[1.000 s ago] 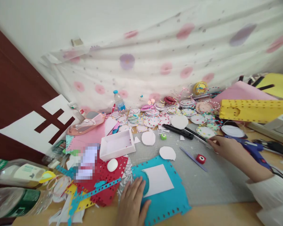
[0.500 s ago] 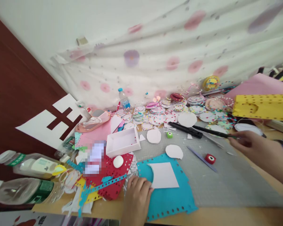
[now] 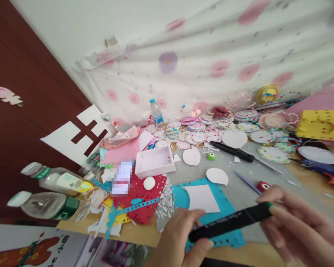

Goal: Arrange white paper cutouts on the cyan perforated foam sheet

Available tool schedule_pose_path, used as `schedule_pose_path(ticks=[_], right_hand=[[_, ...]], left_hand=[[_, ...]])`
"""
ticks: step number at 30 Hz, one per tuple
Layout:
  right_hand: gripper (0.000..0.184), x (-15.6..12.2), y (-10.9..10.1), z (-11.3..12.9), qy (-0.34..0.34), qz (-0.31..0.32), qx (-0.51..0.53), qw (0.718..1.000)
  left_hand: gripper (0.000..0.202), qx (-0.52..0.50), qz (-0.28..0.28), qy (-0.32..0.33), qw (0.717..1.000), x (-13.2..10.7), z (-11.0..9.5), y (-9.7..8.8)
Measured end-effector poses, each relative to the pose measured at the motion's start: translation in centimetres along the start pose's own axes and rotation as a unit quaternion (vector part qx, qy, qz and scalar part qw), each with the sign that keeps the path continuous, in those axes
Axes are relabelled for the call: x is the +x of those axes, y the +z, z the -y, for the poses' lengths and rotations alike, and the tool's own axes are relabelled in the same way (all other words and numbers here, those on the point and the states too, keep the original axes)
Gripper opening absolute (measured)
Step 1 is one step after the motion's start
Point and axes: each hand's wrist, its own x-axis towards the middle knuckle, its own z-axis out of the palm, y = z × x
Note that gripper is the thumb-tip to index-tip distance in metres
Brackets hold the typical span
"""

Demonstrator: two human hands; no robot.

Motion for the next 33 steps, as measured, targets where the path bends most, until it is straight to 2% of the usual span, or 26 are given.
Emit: schedule_pose_path(ticks=[1, 3, 5, 11, 15, 21, 29, 33], right_hand=[[0.026, -0.2, 1.6, -0.1, 0.003, 0.054, 0.052, 0.997], [0.024, -0.5, 4.3, -0.2, 0.005, 0.104, 0.116, 0.988], [0.026, -0.7, 6.2, -0.4, 0.015, 0.126, 0.118, 0.985], [0.045, -1.3, 9.0, -0.2, 0.051, 0.178, 0.065, 0.981], [0.048, -1.4, 10.2, 0.0, 0.057, 0.234, 0.045, 0.969], [0.052, -1.5, 11.3, 0.2, 0.059, 0.266, 0.052, 0.961], [0.044, -1.6, 10.8, -0.7, 0.06, 0.255, 0.056, 0.963], [0.047, -1.6, 10.5, -0.1, 0.052, 0.272, 0.038, 0.96]], left_hand=[[0.037, -0.006, 0.001, 0.002, 1.0, 0.0, -0.3, -0.2], [0.034, 0.008, -0.017, -0.005, 1.0, -0.3, -0.4, -0.5], [0.034, 0.029, -0.047, -0.022, 0.998, -0.8, -0.2, -0.8], [0.024, 0.002, -0.079, -0.038, 0.996, -2.3, 0.0, -1.4], [0.028, -0.037, -0.086, -0.033, 0.995, -2.0, -0.2, -1.5], [0.036, -0.015, -0.11, -0.01, 0.994, -1.4, -0.7, -2.0], [0.034, -0.006, -0.099, -0.021, 0.995, -1.6, -0.8, -2.3], [0.038, 0.033, -0.098, 0.01, 0.995, -1.4, -0.9, -2.5]])
